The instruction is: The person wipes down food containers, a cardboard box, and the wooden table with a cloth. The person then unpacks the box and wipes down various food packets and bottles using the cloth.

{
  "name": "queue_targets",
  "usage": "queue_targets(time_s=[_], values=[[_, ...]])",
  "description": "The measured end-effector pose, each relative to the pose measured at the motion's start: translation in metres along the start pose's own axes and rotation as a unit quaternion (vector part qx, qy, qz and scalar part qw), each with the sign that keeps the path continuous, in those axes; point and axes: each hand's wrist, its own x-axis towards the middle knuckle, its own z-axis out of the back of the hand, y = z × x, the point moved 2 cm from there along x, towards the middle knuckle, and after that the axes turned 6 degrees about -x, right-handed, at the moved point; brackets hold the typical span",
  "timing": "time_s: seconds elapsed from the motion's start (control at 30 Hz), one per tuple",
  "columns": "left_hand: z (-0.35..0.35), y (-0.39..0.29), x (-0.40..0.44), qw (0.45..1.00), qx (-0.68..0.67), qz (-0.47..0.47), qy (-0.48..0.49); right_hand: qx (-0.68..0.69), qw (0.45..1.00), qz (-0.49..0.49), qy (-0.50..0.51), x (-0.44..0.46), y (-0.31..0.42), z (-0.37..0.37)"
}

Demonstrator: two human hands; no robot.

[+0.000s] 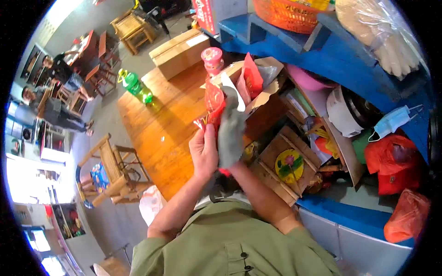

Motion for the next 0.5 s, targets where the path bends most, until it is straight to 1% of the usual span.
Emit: queue_targets(time_s=[0.03, 0.07, 0.17, 0.2, 0.27, 0.3, 0.33, 0.37, 0.4, 0.43, 0.47, 0.5], values=[[0.013, 0.003, -0.015, 0.982, 0.163, 0.082, 0.036, 0.016, 1.000, -0.008, 0.015, 0.000, -0.020, -0.008], [0.005, 0.017, -0.031, 0.997, 0.051, -0.017, 0.047, 0.032, 0.998, -0.021, 0.040, 0.001, -0.042, -0.013], [0.004, 0.002, -0.042, 0.998, 0.041, 0.002, 0.039, 0.058, 0.992, -0.049, 0.099, -0.007, -0.094, -0.017], [0.007, -0.008, -0.042, 0.996, 0.039, 0.069, 0.030, 0.064, 0.992, -0.053, 0.100, -0.014, -0.101, -0.014], [0.010, -0.005, -0.031, 0.996, -0.052, 0.073, 0.002, 0.106, 0.988, -0.076, 0.085, -0.034, -0.107, -0.015], [0.007, -0.011, -0.022, 0.990, -0.124, 0.061, -0.006, 0.194, 0.968, -0.130, 0.087, -0.042, -0.101, -0.014], [0.004, -0.019, -0.015, 0.980, -0.195, 0.047, -0.013, 0.416, 0.862, -0.259, 0.132, -0.052, -0.095, -0.018], [0.009, -0.023, -0.009, 0.970, -0.231, 0.077, -0.001, 0.584, 0.695, -0.404, 0.115, -0.059, -0.082, -0.018], [0.019, -0.027, -0.003, 0.958, -0.267, 0.108, 0.012, 0.584, 0.696, -0.404, 0.110, -0.048, -0.060, 0.000], [0.026, -0.030, 0.004, 0.952, -0.274, 0.139, 0.005, 0.504, 0.763, -0.385, 0.122, -0.029, -0.020, 0.036], [0.032, -0.034, 0.010, 0.917, -0.349, 0.194, 0.012, 0.460, 0.796, -0.374, 0.123, -0.022, -0.014, 0.047], [0.034, -0.041, 0.016, 0.901, -0.377, 0.211, 0.040, 0.413, 0.826, -0.363, 0.123, -0.015, -0.008, 0.058]])
